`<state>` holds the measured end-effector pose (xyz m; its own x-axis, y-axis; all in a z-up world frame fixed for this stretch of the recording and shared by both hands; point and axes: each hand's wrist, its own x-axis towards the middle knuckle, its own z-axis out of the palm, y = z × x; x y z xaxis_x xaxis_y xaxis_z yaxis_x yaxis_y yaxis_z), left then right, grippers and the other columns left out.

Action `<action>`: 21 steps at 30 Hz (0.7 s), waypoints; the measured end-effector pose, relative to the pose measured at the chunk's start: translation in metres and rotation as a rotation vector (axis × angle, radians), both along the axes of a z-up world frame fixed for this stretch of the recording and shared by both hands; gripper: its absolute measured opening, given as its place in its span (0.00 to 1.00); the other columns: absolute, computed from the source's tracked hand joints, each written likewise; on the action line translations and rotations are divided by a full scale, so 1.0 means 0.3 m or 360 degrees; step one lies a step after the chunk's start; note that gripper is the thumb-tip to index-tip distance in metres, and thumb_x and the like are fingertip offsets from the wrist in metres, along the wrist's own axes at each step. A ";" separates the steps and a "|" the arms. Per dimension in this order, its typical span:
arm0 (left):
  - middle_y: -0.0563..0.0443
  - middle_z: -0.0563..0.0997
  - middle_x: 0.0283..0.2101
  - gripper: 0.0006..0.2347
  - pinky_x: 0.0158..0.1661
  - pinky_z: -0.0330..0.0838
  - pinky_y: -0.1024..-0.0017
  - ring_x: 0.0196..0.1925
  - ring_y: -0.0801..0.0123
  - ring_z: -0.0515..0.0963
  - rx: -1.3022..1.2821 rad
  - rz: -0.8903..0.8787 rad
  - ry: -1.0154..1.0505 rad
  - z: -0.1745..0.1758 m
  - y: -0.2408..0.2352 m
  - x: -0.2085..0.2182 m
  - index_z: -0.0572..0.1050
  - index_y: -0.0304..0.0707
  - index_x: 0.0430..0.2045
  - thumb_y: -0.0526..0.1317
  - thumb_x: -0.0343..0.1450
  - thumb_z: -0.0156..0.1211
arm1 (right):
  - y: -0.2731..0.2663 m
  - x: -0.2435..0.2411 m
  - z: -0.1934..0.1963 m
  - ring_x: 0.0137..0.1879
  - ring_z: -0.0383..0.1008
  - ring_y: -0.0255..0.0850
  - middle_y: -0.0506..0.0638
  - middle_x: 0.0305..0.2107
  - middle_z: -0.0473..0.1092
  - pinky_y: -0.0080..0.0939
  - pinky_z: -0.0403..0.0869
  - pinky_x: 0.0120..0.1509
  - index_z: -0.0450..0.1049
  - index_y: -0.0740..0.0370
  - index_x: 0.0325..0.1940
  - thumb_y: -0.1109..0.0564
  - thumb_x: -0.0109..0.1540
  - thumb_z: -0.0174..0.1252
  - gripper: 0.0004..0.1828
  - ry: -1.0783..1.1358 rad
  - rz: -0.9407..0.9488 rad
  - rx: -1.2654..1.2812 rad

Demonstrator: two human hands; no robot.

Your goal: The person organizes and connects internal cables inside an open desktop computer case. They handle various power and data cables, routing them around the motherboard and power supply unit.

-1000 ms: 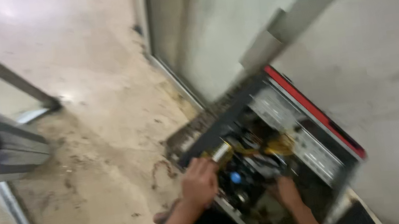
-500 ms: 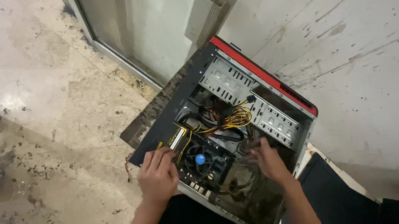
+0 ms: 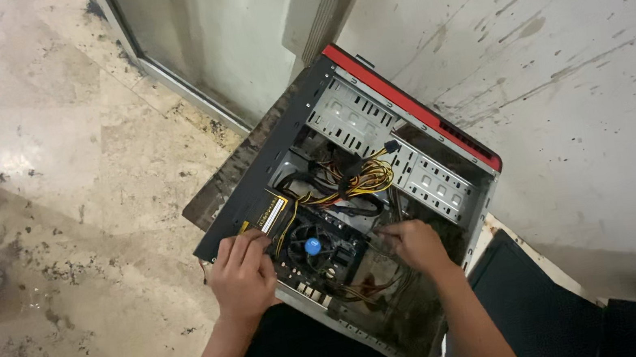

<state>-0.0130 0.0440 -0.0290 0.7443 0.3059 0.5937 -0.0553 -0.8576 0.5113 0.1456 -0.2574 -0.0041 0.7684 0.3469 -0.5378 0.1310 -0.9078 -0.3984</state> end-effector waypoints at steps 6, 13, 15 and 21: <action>0.50 0.81 0.35 0.06 0.41 0.74 0.66 0.36 0.58 0.79 -0.0008 0.0033 0.0092 0.023 -0.004 0.003 0.80 0.41 0.28 0.28 0.66 0.59 | 0.024 0.005 0.039 0.53 0.80 0.62 0.62 0.45 0.80 0.67 0.77 0.58 0.80 0.59 0.59 0.59 0.67 0.55 0.17 -0.0020 -0.0027 0.0005; 0.52 0.81 0.36 0.07 0.41 0.75 0.67 0.35 0.58 0.79 -0.0007 0.0053 0.0072 0.018 -0.006 0.000 0.80 0.43 0.28 0.28 0.66 0.57 | -0.017 0.026 -0.039 0.56 0.78 0.64 0.65 0.46 0.79 0.67 0.75 0.62 0.81 0.62 0.57 0.59 0.69 0.55 0.15 0.0090 -0.0215 0.0191; 0.51 0.82 0.36 0.07 0.41 0.75 0.67 0.35 0.58 0.79 -0.0047 0.0036 0.0094 0.021 -0.005 -0.002 0.81 0.42 0.27 0.28 0.66 0.58 | -0.009 0.026 -0.023 0.56 0.78 0.64 0.65 0.46 0.79 0.67 0.75 0.63 0.81 0.63 0.57 0.60 0.69 0.55 0.15 0.0083 -0.0191 0.0170; 0.52 0.81 0.35 0.07 0.41 0.75 0.68 0.35 0.59 0.80 -0.0005 0.0053 0.0064 0.044 -0.004 0.009 0.81 0.43 0.27 0.28 0.66 0.58 | 0.019 0.010 0.023 0.58 0.78 0.62 0.63 0.48 0.78 0.66 0.75 0.65 0.78 0.63 0.58 0.58 0.70 0.54 0.15 0.0010 -0.0068 0.0030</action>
<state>-0.0103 0.0429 -0.0159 0.7571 0.3326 0.5623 -0.0061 -0.8570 0.5152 0.1488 -0.2517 0.0027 0.7794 0.3239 -0.5363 0.0898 -0.9050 -0.4159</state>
